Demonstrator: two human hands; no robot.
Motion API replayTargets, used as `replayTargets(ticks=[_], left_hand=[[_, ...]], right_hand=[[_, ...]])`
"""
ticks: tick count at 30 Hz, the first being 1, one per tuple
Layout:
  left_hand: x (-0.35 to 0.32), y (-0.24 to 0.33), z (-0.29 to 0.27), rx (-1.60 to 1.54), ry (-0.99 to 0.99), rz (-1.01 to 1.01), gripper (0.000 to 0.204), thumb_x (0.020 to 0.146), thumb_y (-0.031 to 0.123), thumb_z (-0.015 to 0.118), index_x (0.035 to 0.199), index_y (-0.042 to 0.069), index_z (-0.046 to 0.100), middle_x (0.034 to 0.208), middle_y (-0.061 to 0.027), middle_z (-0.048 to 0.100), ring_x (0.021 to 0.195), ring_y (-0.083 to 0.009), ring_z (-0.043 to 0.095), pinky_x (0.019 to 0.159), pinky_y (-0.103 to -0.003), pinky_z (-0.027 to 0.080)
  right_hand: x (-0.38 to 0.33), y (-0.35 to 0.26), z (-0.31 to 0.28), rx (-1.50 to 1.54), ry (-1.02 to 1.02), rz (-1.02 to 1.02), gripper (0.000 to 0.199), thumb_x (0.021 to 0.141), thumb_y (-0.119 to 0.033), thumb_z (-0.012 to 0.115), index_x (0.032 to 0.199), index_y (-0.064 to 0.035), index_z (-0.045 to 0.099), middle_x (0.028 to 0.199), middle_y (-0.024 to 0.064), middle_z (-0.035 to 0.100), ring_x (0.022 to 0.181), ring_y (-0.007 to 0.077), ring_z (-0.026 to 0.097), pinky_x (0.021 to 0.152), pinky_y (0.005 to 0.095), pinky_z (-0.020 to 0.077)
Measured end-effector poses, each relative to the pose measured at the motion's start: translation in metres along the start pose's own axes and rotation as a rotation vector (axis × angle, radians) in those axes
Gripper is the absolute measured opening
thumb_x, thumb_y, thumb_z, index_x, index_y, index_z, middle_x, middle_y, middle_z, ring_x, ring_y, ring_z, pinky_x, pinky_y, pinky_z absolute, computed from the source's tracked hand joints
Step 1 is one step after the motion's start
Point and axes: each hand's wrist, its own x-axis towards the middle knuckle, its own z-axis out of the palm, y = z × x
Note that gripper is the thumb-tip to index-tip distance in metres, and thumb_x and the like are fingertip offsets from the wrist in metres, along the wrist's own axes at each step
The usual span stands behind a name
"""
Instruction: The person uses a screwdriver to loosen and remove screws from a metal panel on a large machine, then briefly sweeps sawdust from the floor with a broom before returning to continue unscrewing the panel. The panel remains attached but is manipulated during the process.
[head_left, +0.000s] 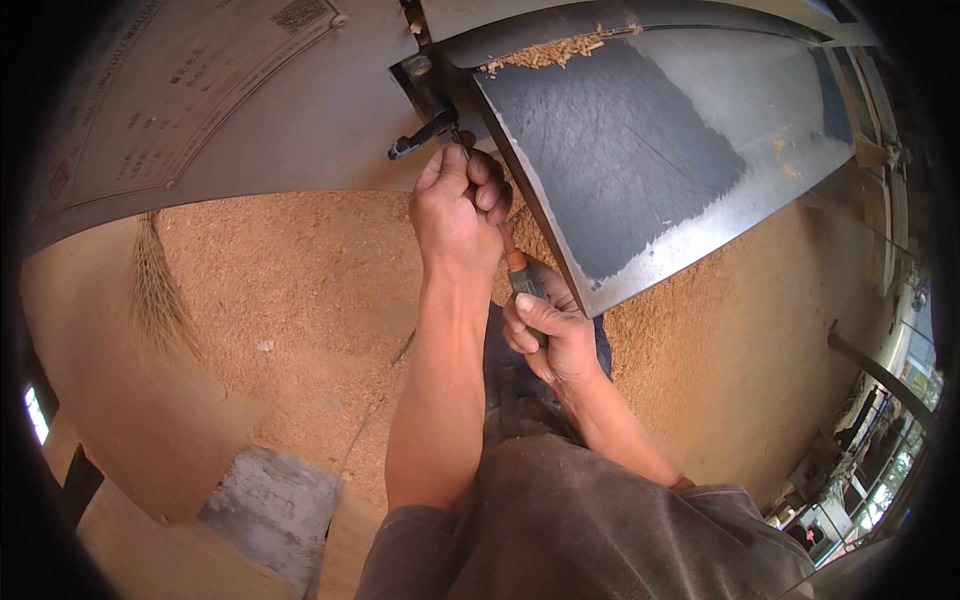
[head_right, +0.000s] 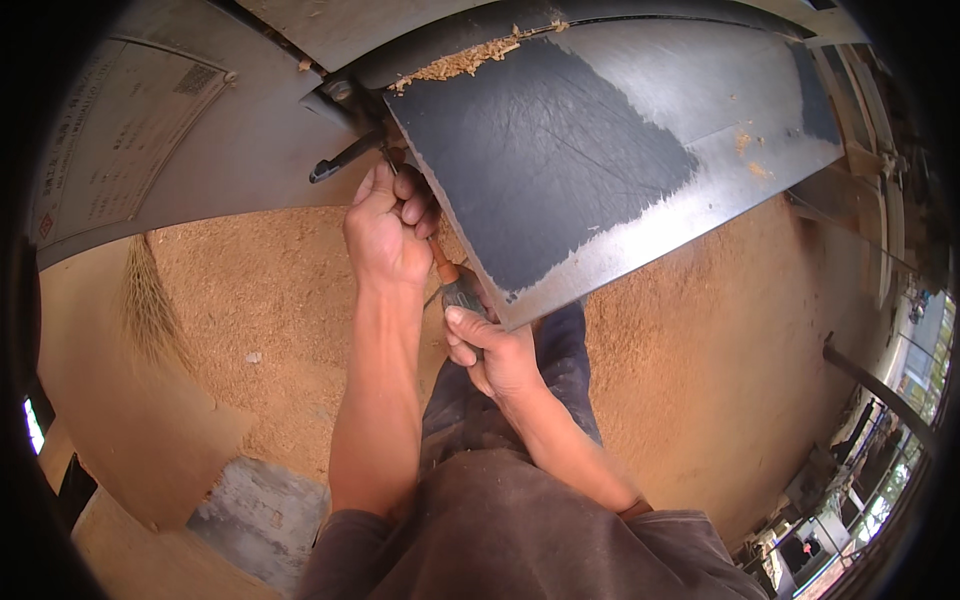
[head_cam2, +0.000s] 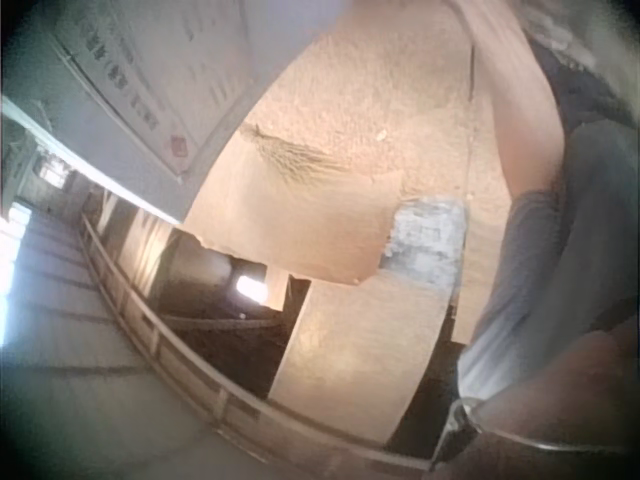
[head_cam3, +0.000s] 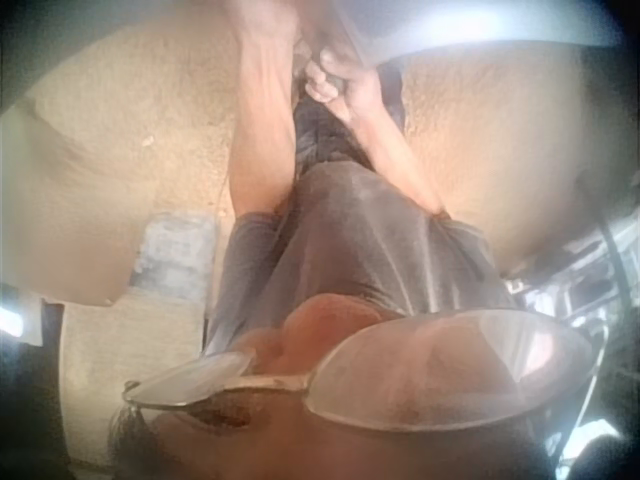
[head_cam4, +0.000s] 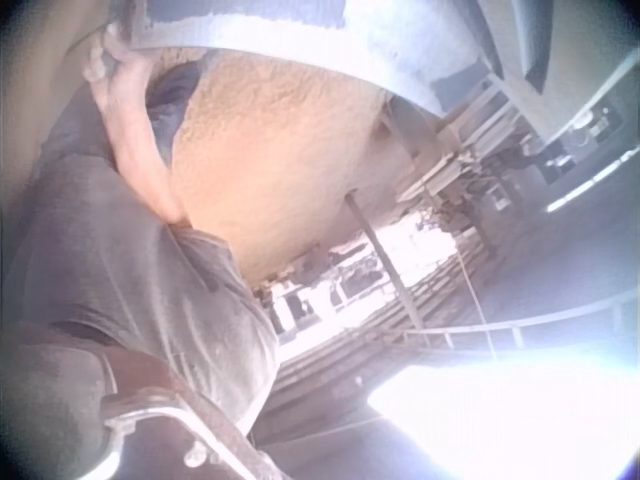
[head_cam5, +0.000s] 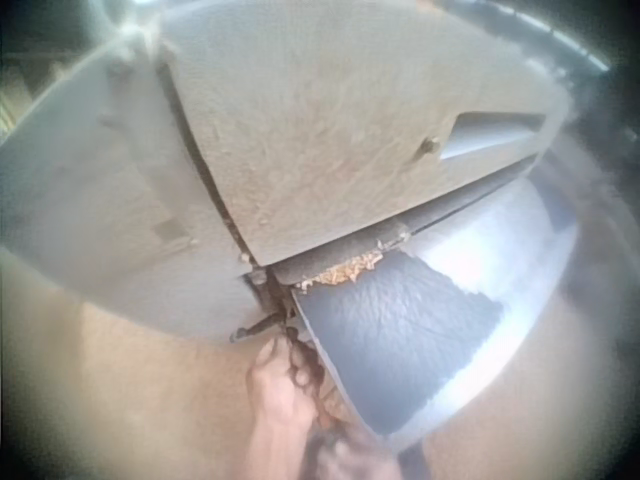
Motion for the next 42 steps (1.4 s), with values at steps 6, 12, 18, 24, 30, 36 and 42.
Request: replayTargets(ticks=[6, 12, 18, 24, 30, 36, 42], left_hand=[[0.002, -0.007, 0.001, -0.082, 0.032, 0.007, 0.019, 0.111, 0.021, 0.044, 0.106, 0.008, 0.057, 0.075, -0.0003, 0.048, 0.06, -0.0128, 0.043, 0.051, -0.027, 0.036], [0.004, 0.001, 0.001, -0.012, -0.017, -0.013, 0.02, 0.111, 0.021, 0.044, 0.108, 0.007, 0.058, 0.075, 0.0001, 0.047, 0.059, -0.0125, 0.043, 0.051, -0.027, 0.036], [0.001, 0.004, 0.008, 0.053, 0.014, -0.005, 0.023, 0.111, 0.023, 0.044, 0.108, 0.005, 0.059, 0.071, -0.0007, 0.045, 0.055, -0.0132, 0.04, 0.048, -0.029, 0.035], [-0.001, 0.0, 0.02, 0.124, 0.159, 0.025, 0.024, 0.112, 0.022, 0.043, 0.106, 0.005, 0.059, 0.069, -0.0007, 0.045, 0.054, -0.013, 0.039, 0.048, -0.029, 0.033], [-0.004, -0.001, 0.019, 0.145, 0.151, 0.037, 0.022, 0.111, 0.02, 0.044, 0.106, 0.004, 0.058, 0.069, -0.0004, 0.044, 0.054, -0.0123, 0.039, 0.048, -0.029, 0.033], [0.0, 0.007, 0.011, 0.209, 0.07, 0.035, 0.022, 0.111, 0.02, 0.044, 0.104, 0.004, 0.058, 0.068, -0.0003, 0.044, 0.053, -0.0121, 0.038, 0.047, -0.029, 0.032], [0.005, 0.002, 0.007, 0.045, 0.033, 0.02, 0.024, 0.112, 0.021, 0.042, 0.104, 0.006, 0.057, 0.069, 0.0003, 0.044, 0.053, -0.0125, 0.038, 0.047, -0.028, 0.032]], right_hand=[[0.011, 0.003, -0.003, -0.763, 0.191, -0.514, 0.049, 0.086, 0.004, 0.073, 0.131, -0.0007, 0.055, 0.095, 0.0055, 0.061, 0.062, 0.0113, 0.049, 0.056, 0.0308, 0.0432], [0.018, -0.009, -0.021, 0.459, -0.352, 0.331, 0.056, 0.101, -0.029, 0.066, 0.152, -0.021, 0.045, 0.082, 0.0053, 0.06, 0.053, 0.0117, 0.045, 0.054, 0.0283, 0.0379], [0.008, -0.012, -0.017, -0.176, -0.183, 0.068, 0.051, 0.099, -0.031, 0.069, 0.142, -0.01, 0.051, 0.083, 0.0097, 0.062, 0.057, 0.0176, 0.054, 0.056, 0.0308, 0.0419], [0.01, -0.002, 0.002, -1.577, 0.268, -0.805, 0.044, 0.08, -0.016, 0.083, 0.116, 0.0034, 0.067, 0.091, 0.0157, 0.061, 0.082, 0.0325, 0.061, 0.08, 0.0409, 0.051], [0.015, 0.0, -0.012, -1.168, 0.142, -0.479, 0.035, 0.084, -0.006, 0.079, 0.113, 0.0027, 0.062, 0.089, 0.0045, 0.061, 0.078, 0.0183, 0.055, 0.074, 0.0317, 0.0468], [0.015, 0.007, -0.017, -0.165, -0.105, 0.15, 0.033, 0.087, -0.007, 0.074, 0.117, 0.0013, 0.064, 0.073, 0.0048, 0.059, 0.049, 0.0117, 0.046, 0.051, 0.0275, 0.0367], [0.015, -0.01, -0.023, 0.549, -0.407, 0.37, 0.07, 0.094, -0.016, 0.067, 0.156, -0.0007, 0.037, 0.075, 0.0088, 0.055, 0.045, 0.0134, 0.044, 0.049, 0.0284, 0.0367]])
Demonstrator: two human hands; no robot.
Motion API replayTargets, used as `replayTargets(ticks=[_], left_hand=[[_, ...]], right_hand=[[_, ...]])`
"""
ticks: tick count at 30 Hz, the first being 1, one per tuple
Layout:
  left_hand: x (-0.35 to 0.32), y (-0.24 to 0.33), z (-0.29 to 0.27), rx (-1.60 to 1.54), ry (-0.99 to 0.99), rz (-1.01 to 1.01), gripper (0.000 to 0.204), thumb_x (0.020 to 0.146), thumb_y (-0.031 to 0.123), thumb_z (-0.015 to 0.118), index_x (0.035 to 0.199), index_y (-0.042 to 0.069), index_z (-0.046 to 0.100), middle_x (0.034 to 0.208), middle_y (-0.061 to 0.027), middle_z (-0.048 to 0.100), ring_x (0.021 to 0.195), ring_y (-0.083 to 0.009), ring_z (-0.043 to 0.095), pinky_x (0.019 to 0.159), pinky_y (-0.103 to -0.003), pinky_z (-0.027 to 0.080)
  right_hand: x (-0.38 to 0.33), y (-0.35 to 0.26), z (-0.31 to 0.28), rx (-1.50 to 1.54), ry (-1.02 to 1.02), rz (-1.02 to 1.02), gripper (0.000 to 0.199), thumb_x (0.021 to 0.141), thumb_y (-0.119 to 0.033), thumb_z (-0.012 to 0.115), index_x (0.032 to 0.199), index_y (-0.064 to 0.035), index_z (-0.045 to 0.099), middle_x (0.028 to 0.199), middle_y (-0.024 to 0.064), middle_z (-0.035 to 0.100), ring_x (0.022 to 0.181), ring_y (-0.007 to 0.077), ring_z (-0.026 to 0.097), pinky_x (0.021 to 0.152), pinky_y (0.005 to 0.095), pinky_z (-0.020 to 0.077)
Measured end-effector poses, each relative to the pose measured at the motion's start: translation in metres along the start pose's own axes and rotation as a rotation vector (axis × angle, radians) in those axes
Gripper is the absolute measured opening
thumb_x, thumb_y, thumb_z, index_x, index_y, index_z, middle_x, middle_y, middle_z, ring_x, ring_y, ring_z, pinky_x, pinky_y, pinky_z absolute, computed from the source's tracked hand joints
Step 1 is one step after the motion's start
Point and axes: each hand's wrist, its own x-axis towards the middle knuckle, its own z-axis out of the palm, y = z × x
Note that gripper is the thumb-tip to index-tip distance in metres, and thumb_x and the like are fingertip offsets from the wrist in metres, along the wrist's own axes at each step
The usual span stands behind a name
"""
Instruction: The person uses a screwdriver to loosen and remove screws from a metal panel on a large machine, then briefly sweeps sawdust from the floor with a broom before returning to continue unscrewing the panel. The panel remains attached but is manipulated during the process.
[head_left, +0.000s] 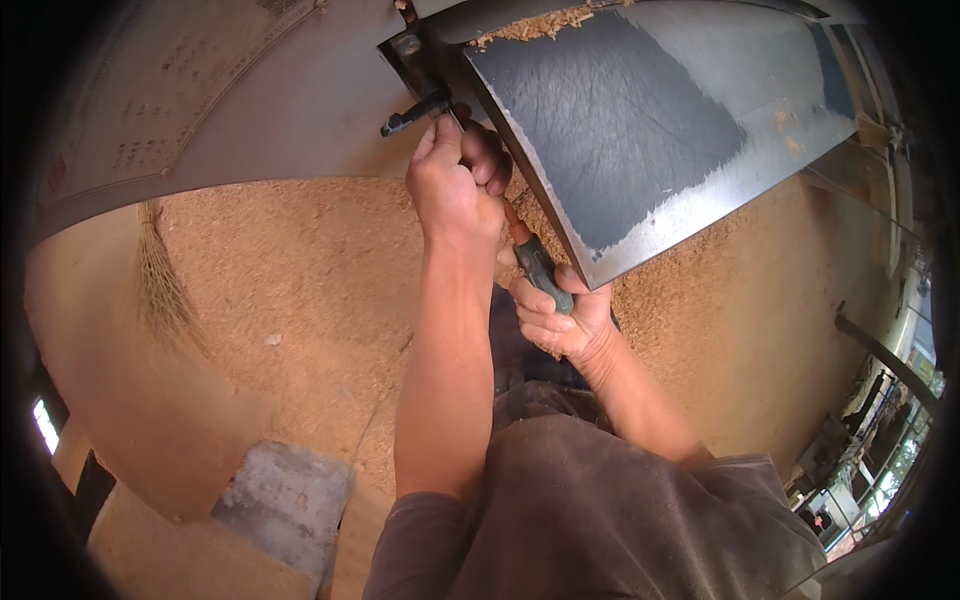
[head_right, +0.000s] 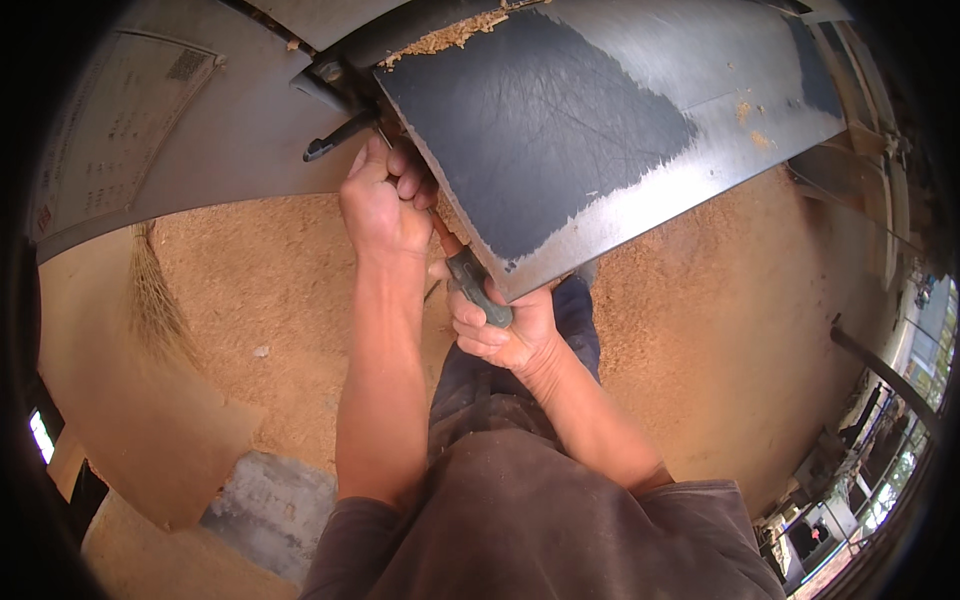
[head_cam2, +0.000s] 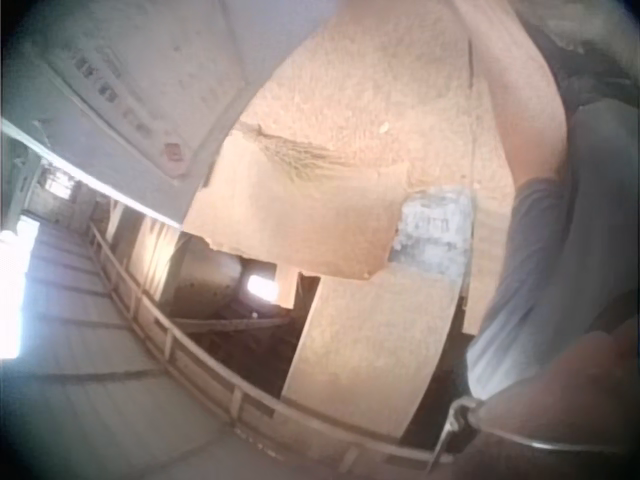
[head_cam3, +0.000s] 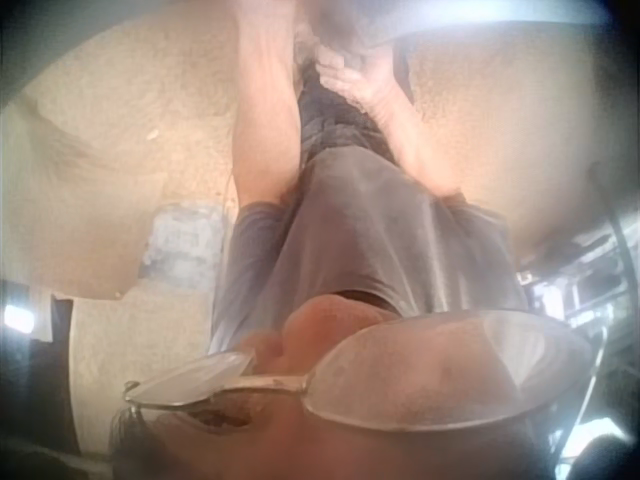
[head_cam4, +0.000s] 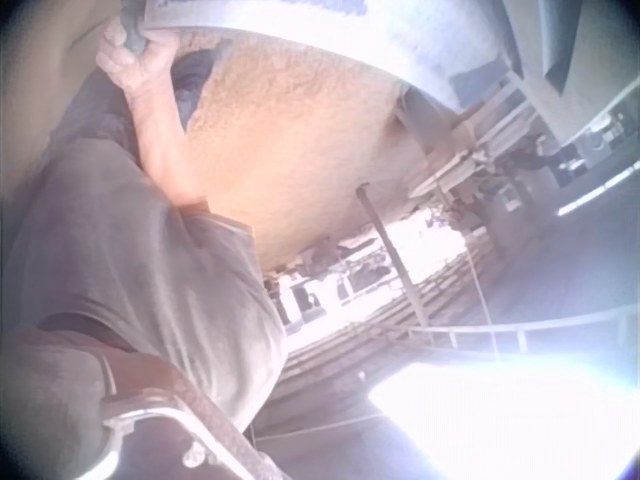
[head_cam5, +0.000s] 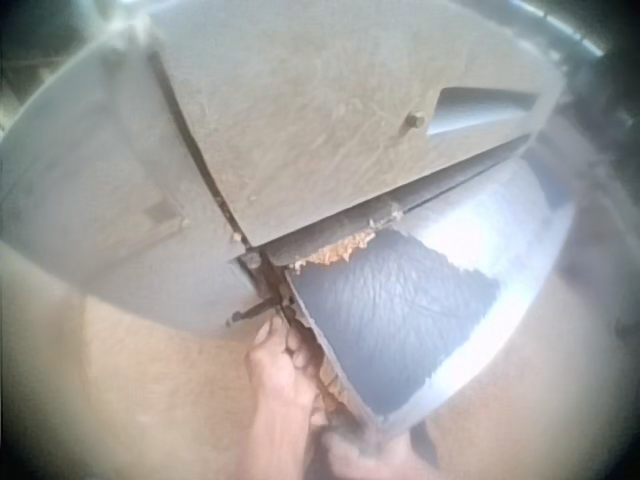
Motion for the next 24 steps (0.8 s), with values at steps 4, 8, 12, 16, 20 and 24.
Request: replayTargets(ticks=[4, 8, 12, 16, 20, 24], left_hand=[[0.001, 0.005, -0.003, -0.059, -0.069, -0.078, 0.023, 0.112, 0.021, 0.04, 0.105, 0.007, 0.057, 0.073, 0.0004, 0.046, 0.055, -0.0126, 0.04, 0.048, -0.028, 0.033], [0.001, 0.004, -0.004, -0.068, -0.082, -0.06, 0.022, 0.112, 0.021, 0.04, 0.105, 0.008, 0.057, 0.075, 0.0004, 0.047, 0.057, -0.0125, 0.041, 0.05, -0.027, 0.034], [-0.002, -0.001, 0.005, -0.092, -0.007, 0.0, 0.02, 0.112, 0.021, 0.042, 0.104, 0.01, 0.057, 0.076, 0.0005, 0.047, 0.059, -0.0125, 0.042, 0.051, -0.027, 0.035], [0.003, -0.002, -0.007, -0.108, -0.101, -0.024, 0.02, 0.111, 0.022, 0.043, 0.101, 0.01, 0.056, 0.077, 0.0, 0.048, 0.063, -0.0126, 0.044, 0.054, -0.028, 0.036], [0.006, -0.002, -0.012, -0.128, -0.125, -0.023, 0.021, 0.111, 0.023, 0.045, 0.1, 0.009, 0.056, 0.079, -0.0001, 0.05, 0.065, -0.0129, 0.045, 0.055, -0.028, 0.037], [0.002, -0.001, 0.01, -0.164, 0.011, -0.022, 0.02, 0.11, 0.023, 0.047, 0.1, 0.008, 0.058, 0.083, -0.0009, 0.054, 0.065, -0.0136, 0.046, 0.058, -0.029, 0.038]], right_hand=[[-0.003, 0.01, 0.001, -0.244, 0.087, -0.046, 0.062, 0.096, -0.018, 0.066, 0.151, -0.0024, 0.043, 0.073, 0.0071, 0.051, 0.045, 0.0121, 0.043, 0.049, 0.0276, 0.0382], [0.007, 0.015, 0.011, -1.415, 0.511, -0.499, 0.042, 0.092, -0.007, 0.068, 0.132, -0.0043, 0.058, 0.091, 0.0092, 0.064, 0.066, 0.0167, 0.06, 0.063, 0.0306, 0.0484], [0.012, 0.019, 0.02, -2.209, 0.72, -0.842, 0.034, 0.088, -0.006, 0.071, 0.121, -0.0026, 0.065, 0.11, 0.0083, 0.071, 0.094, 0.0212, 0.067, 0.083, 0.0352, 0.0538], [0.001, 0.031, 0.017, -1.914, 0.622, -0.907, 0.04, 0.09, -0.009, 0.066, 0.127, 0.002, 0.061, 0.106, 0.0156, 0.07, 0.084, 0.0282, 0.066, 0.078, 0.0383, 0.0556], [-0.015, 0.029, 0.019, -0.875, 0.519, -0.529, 0.047, 0.101, -0.025, 0.053, 0.139, 0.0021, 0.049, 0.095, 0.014, 0.066, 0.065, 0.0199, 0.052, 0.063, 0.0298, 0.0443], [-0.017, 0.036, 0.01, -1.02, 0.705, -0.628, 0.036, 0.103, -0.022, 0.064, 0.132, 0.0005, 0.06, 0.093, 0.0107, 0.067, 0.065, 0.0152, 0.054, 0.06, 0.0278, 0.0439]])
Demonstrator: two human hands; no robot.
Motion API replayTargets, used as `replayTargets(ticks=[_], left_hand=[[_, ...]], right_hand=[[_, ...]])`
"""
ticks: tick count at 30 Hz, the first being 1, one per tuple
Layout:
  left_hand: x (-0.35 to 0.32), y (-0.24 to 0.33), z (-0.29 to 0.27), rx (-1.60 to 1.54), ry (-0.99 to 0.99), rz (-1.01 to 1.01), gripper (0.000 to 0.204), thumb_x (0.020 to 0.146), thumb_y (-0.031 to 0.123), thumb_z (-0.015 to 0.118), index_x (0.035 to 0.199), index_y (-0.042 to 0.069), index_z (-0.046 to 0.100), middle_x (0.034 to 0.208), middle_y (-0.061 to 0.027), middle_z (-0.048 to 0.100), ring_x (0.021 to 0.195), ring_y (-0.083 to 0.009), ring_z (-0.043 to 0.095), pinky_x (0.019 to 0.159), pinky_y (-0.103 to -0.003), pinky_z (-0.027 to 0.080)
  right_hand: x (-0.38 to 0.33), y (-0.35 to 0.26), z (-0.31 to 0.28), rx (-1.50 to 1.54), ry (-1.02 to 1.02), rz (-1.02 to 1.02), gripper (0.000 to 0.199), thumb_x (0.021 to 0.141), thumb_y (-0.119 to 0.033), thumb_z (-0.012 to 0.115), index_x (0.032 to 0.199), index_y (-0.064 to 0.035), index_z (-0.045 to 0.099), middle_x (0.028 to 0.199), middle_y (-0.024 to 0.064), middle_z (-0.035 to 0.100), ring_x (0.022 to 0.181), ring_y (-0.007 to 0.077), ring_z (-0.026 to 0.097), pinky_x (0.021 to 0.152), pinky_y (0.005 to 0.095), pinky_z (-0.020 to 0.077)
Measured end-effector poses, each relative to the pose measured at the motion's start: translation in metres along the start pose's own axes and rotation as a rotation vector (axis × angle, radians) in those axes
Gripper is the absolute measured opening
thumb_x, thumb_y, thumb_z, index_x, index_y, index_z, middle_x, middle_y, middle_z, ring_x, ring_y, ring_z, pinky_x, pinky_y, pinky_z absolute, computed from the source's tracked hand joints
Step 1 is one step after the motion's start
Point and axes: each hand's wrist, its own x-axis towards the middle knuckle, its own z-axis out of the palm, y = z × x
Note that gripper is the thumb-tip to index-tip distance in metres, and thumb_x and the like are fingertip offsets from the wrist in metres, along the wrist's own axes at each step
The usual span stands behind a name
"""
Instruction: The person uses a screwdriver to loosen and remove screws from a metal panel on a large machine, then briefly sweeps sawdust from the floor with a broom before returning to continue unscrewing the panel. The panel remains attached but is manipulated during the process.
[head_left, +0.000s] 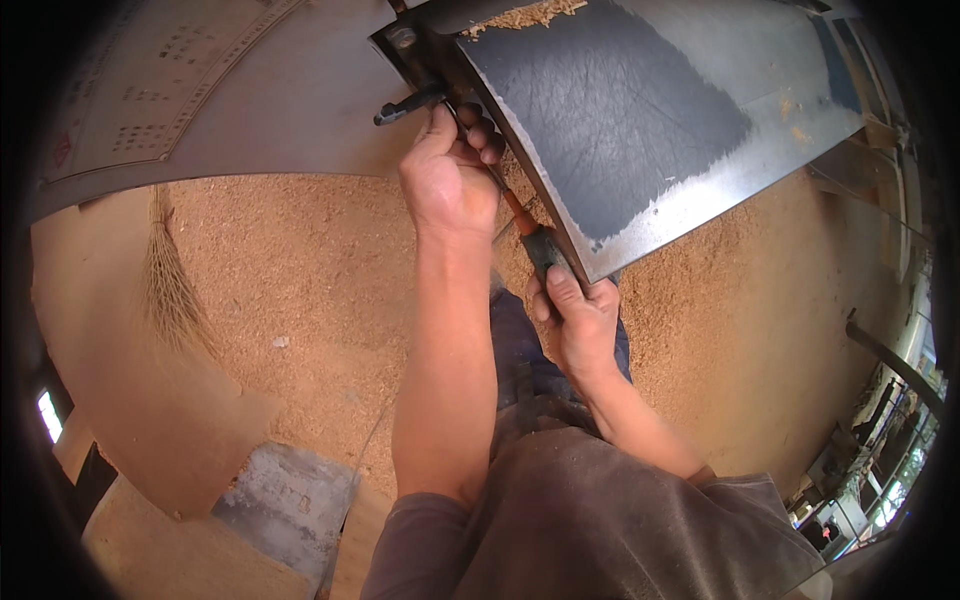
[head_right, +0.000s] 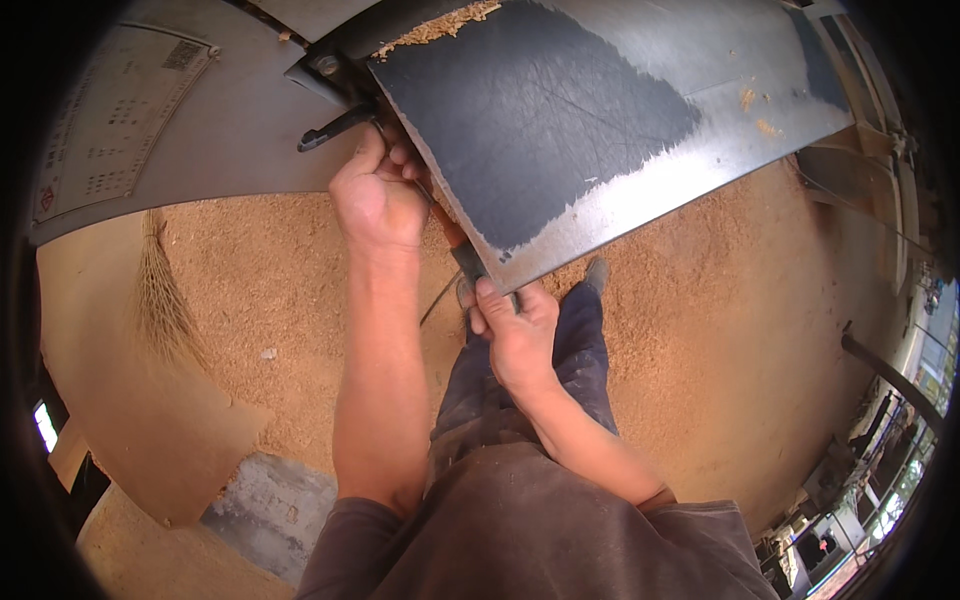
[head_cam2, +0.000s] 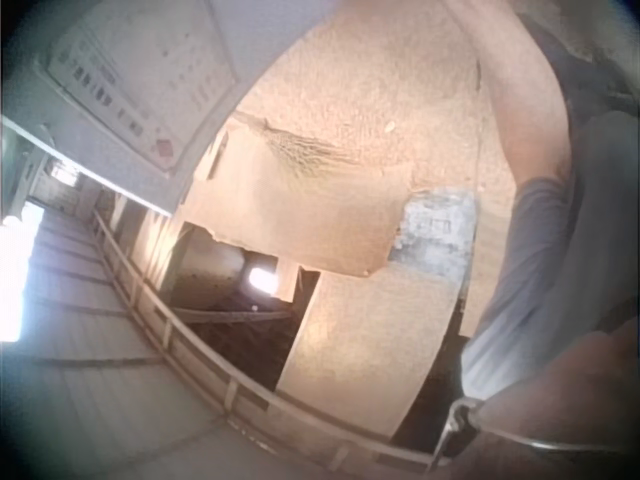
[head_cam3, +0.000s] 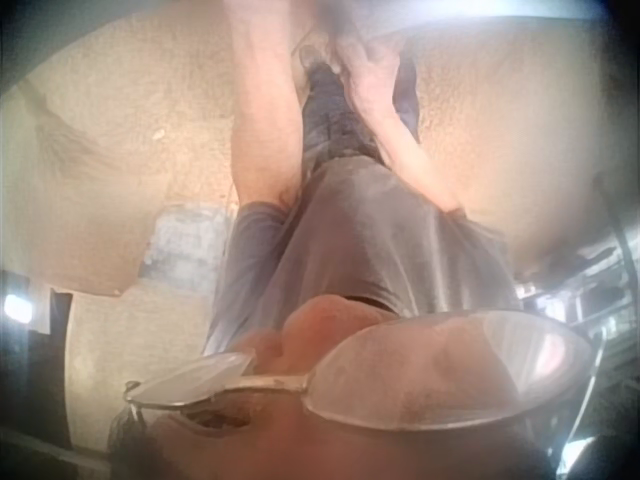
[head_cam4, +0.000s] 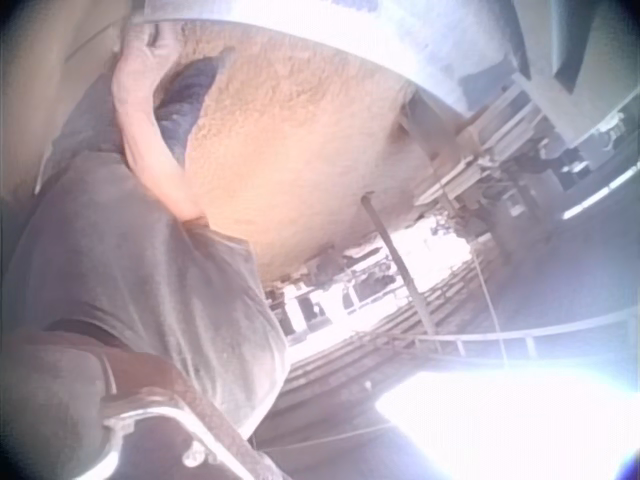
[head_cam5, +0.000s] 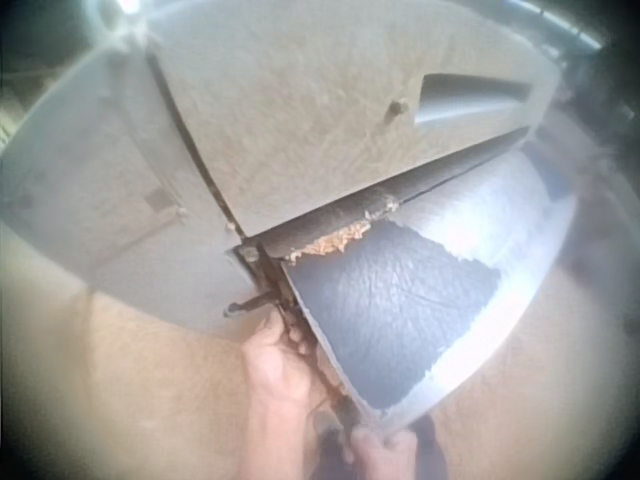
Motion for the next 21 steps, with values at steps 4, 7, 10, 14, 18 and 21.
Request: replayTargets(ticks=[4, 7, 10, 14, 18, 21], left_hand=[[0.0, 0.0, -0.001, -0.013, 0.045, 0.04, 0.02, 0.109, 0.022, 0.05, 0.1, 0.007, 0.06, 0.086, -0.0019, 0.056, 0.066, -0.0145, 0.046, 0.06, -0.03, 0.038], [0.006, 0.001, -0.014, 0.06, 0.007, 0.057, 0.021, 0.109, 0.023, 0.05, 0.099, 0.007, 0.059, 0.087, -0.0021, 0.056, 0.067, -0.0149, 0.047, 0.06, -0.029, 0.037], [0.006, 0.003, -0.022, 0.055, -0.113, 0.038, 0.02, 0.109, 0.023, 0.05, 0.1, 0.007, 0.059, 0.089, -0.0025, 0.057, 0.067, -0.0148, 0.047, 0.06, -0.029, 0.037], [0.008, 0.003, -0.02, 0.041, -0.098, 0.036, 0.018, 0.108, 0.022, 0.05, 0.104, 0.007, 0.059, 0.09, -0.0025, 0.058, 0.071, -0.0155, 0.048, 0.062, -0.029, 0.038], [0.0, 0.002, -0.003, 0.01, -0.026, 0.035, 0.017, 0.107, 0.021, 0.051, 0.108, 0.007, 0.061, 0.092, -0.0023, 0.059, 0.076, -0.0164, 0.05, 0.066, -0.031, 0.039], [-0.001, 0.001, -0.001, 0.017, -0.022, 0.046, 0.018, 0.108, 0.02, 0.05, 0.112, 0.007, 0.061, 0.093, -0.0021, 0.061, 0.076, -0.0157, 0.049, 0.068, -0.03, 0.039]], right_hand=[[0.007, 0.01, 0.007, -0.601, 0.204, -0.664, 0.016, 0.093, -0.001, 0.071, 0.108, -0.0007, 0.066, 0.094, 0.0122, 0.068, 0.075, 0.0193, 0.061, 0.067, 0.0326, 0.0481], [0.0, 0.004, 0.008, -0.052, 0.083, -0.262, 0.018, 0.097, -0.006, 0.066, 0.114, -0.0017, 0.063, 0.095, 0.0138, 0.068, 0.073, 0.0221, 0.061, 0.065, 0.0345, 0.0478], [-0.009, -0.017, 0.002, 0.636, -0.093, 0.415, 0.035, 0.107, -0.027, 0.053, 0.129, -0.0008, 0.055, 0.091, 0.0152, 0.067, 0.062, 0.0189, 0.052, 0.054, 0.0299, 0.041], [-0.003, -0.008, -0.005, 0.756, -0.094, 0.505, 0.033, 0.11, -0.031, 0.043, 0.122, -0.0029, 0.055, 0.086, 0.0174, 0.064, 0.059, 0.018, 0.047, 0.053, 0.0309, 0.0387], [-0.007, -0.002, 0.018, 0.415, 0.075, 0.057, 0.029, 0.095, 0.005, 0.061, 0.123, -0.003, 0.059, 0.102, 0.0067, 0.066, 0.077, 0.0143, 0.055, 0.069, 0.0286, 0.0454], [-0.007, -0.005, 0.019, 0.482, 0.102, 0.045, 0.034, 0.092, 0.01, 0.063, 0.124, -0.0025, 0.059, 0.104, 0.0059, 0.065, 0.08, 0.0136, 0.056, 0.071, 0.0296, 0.0465]])
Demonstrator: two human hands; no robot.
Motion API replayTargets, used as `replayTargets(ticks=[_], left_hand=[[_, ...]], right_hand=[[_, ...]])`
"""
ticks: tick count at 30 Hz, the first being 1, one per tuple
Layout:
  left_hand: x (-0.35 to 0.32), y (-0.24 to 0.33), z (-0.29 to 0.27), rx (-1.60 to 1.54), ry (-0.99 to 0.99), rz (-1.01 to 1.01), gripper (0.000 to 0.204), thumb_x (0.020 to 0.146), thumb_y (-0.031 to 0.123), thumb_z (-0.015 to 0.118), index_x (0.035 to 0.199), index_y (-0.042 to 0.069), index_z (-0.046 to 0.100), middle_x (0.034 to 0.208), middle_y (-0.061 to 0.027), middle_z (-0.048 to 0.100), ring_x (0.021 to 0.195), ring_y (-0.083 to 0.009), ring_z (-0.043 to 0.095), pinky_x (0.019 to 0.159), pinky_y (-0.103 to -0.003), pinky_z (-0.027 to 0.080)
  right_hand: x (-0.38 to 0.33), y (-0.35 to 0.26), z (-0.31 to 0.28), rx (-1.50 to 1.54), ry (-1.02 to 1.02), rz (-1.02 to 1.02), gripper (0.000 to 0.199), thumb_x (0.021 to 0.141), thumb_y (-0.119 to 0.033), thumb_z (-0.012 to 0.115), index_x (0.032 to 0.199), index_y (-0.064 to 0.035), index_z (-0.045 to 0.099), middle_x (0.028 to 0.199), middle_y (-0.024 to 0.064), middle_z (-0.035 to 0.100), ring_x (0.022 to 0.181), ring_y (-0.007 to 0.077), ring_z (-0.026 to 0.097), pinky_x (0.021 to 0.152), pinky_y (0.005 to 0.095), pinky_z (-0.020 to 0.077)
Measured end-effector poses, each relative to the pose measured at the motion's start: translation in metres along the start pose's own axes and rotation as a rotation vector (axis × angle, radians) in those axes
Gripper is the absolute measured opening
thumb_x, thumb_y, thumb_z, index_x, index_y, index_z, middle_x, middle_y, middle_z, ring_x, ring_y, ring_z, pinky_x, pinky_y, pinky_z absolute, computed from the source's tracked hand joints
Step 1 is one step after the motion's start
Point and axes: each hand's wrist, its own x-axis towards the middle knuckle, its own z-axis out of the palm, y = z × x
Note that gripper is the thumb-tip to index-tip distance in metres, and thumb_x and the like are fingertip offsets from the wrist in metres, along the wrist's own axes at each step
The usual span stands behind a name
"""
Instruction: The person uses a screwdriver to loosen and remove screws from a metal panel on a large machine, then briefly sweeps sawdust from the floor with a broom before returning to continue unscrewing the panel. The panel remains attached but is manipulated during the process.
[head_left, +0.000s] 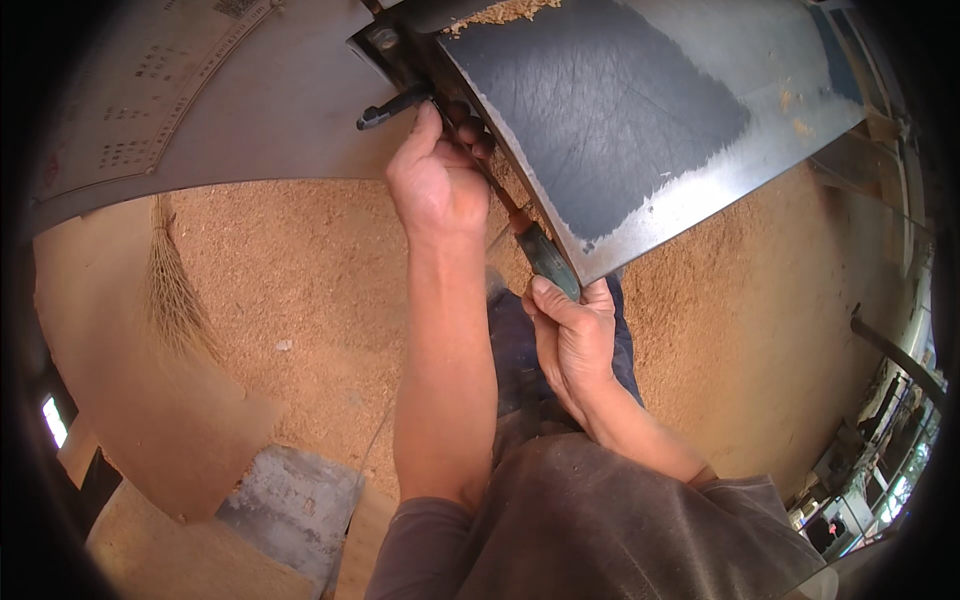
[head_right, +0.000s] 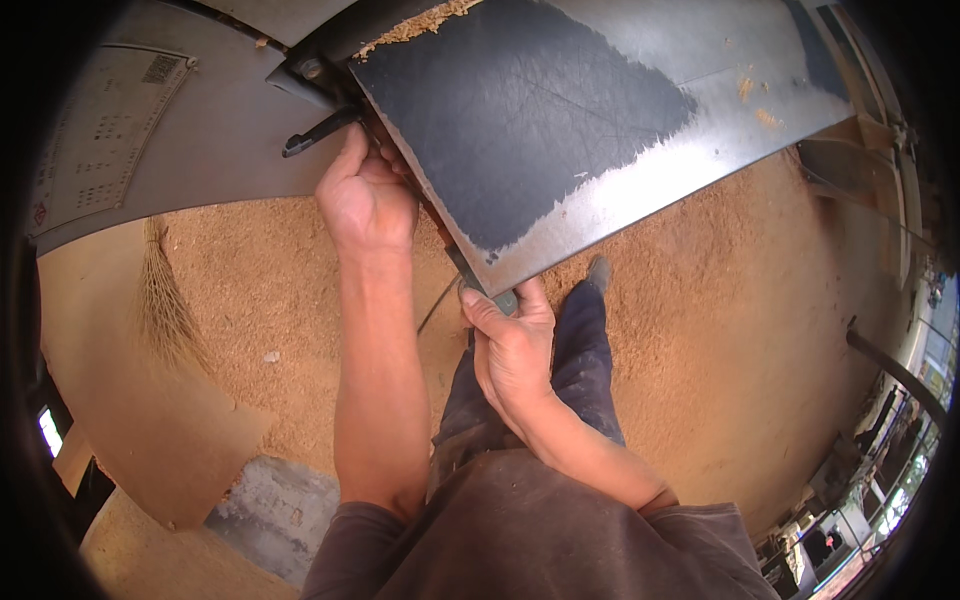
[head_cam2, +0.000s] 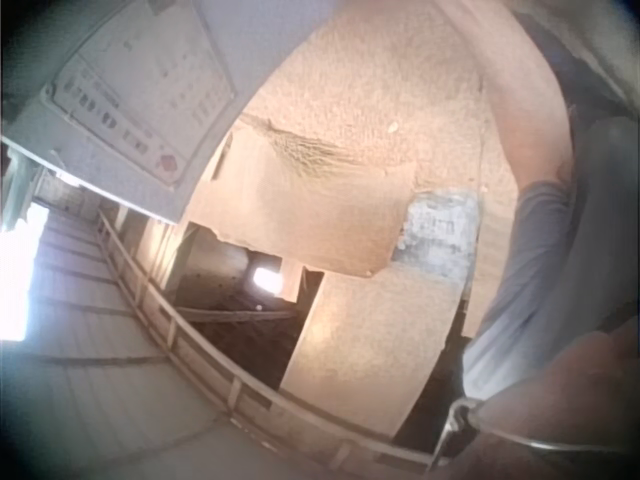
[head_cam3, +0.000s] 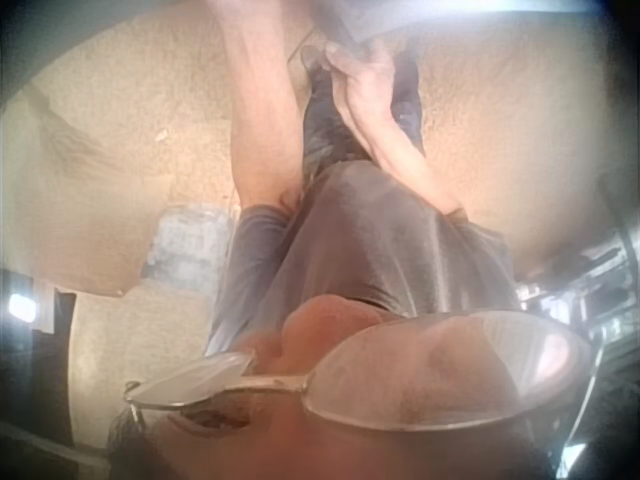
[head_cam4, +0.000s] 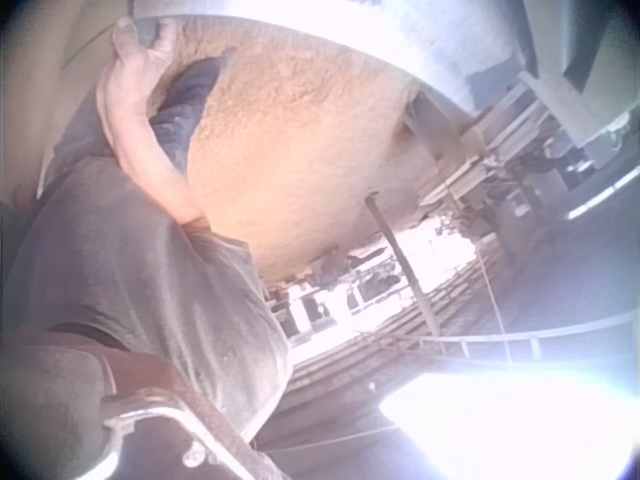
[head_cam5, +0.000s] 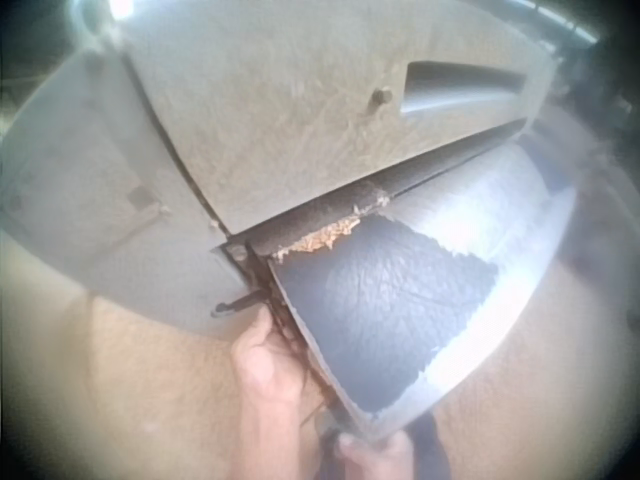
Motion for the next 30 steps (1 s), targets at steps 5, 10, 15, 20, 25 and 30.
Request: replayTargets(ticks=[5, 10, 15, 20, 25, 30], left_hand=[[0.009, 0.001, -0.021, -0.003, -0.15, -0.007, 0.018, 0.108, 0.019, 0.049, 0.116, 0.006, 0.06, 0.098, -0.004, 0.063, 0.078, -0.017, 0.049, 0.073, -0.031, 0.041], [0.006, -0.003, 0.001, -0.041, 0.059, 0.031, 0.02, 0.105, 0.014, 0.054, 0.115, 0.0, 0.063, 0.098, -0.0088, 0.065, 0.083, -0.0212, 0.058, 0.075, -0.034, 0.049], [0.007, -0.001, 0.006, -0.111, 0.192, 0.096, 0.017, 0.102, 0.006, 0.057, 0.114, -0.005, 0.064, 0.102, -0.014, 0.066, 0.092, -0.025, 0.063, 0.087, -0.037, 0.054], [0.009, 0.0, 0.008, -0.118, 0.221, 0.092, 0.018, 0.101, 0.005, 0.056, 0.114, -0.006, 0.063, 0.103, -0.0148, 0.066, 0.092, -0.0252, 0.063, 0.087, -0.037, 0.054], [0.009, 0.0, 0.008, -0.112, 0.177, 0.081, 0.018, 0.101, 0.006, 0.057, 0.113, -0.005, 0.063, 0.103, -0.0143, 0.066, 0.092, -0.0248, 0.063, 0.087, -0.037, 0.053], [0.009, 0.0, 0.006, -0.084, 0.207, 0.108, 0.017, 0.1, 0.007, 0.058, 0.112, -0.004, 0.065, 0.101, -0.0125, 0.067, 0.091, -0.0236, 0.062, 0.086, -0.037, 0.052]], right_hand=[[0.003, -0.019, -0.013, 0.184, -0.13, 0.375, 0.038, 0.091, 0.012, 0.062, 0.125, -0.0069, 0.059, 0.103, 0.006, 0.064, 0.081, 0.0167, 0.057, 0.073, 0.0341, 0.0458], [0.002, -0.007, -0.001, 0.007, -0.028, 0.004, 0.034, 0.094, 0.008, 0.059, 0.126, -0.0042, 0.057, 0.115, 0.0081, 0.06, 0.091, 0.02, 0.057, 0.08, 0.0359, 0.047], [0.0, -0.006, 0.007, 0.111, 0.027, 0.111, 0.025, 0.099, 0.001, 0.058, 0.124, -0.0017, 0.056, 0.119, 0.0106, 0.06, 0.091, 0.0216, 0.057, 0.078, 0.0366, 0.0478], [0.013, -0.02, -0.018, 0.232, -0.146, 0.494, 0.019, 0.107, -0.016, 0.052, 0.117, -0.0005, 0.056, 0.104, 0.017, 0.062, 0.076, 0.0232, 0.056, 0.065, 0.0357, 0.0422], [0.007, -0.008, 0.002, 0.116, 0.023, 0.095, 0.017, 0.105, -0.011, 0.052, 0.117, -0.0007, 0.057, 0.105, 0.0157, 0.062, 0.078, 0.023, 0.057, 0.069, 0.0355, 0.045], [0.007, -0.009, 0.015, 0.169, 0.137, 0.202, 0.023, 0.107, -0.018, 0.049, 0.124, -0.0037, 0.055, 0.102, 0.0166, 0.062, 0.073, 0.0233, 0.054, 0.068, 0.0353, 0.0467]])
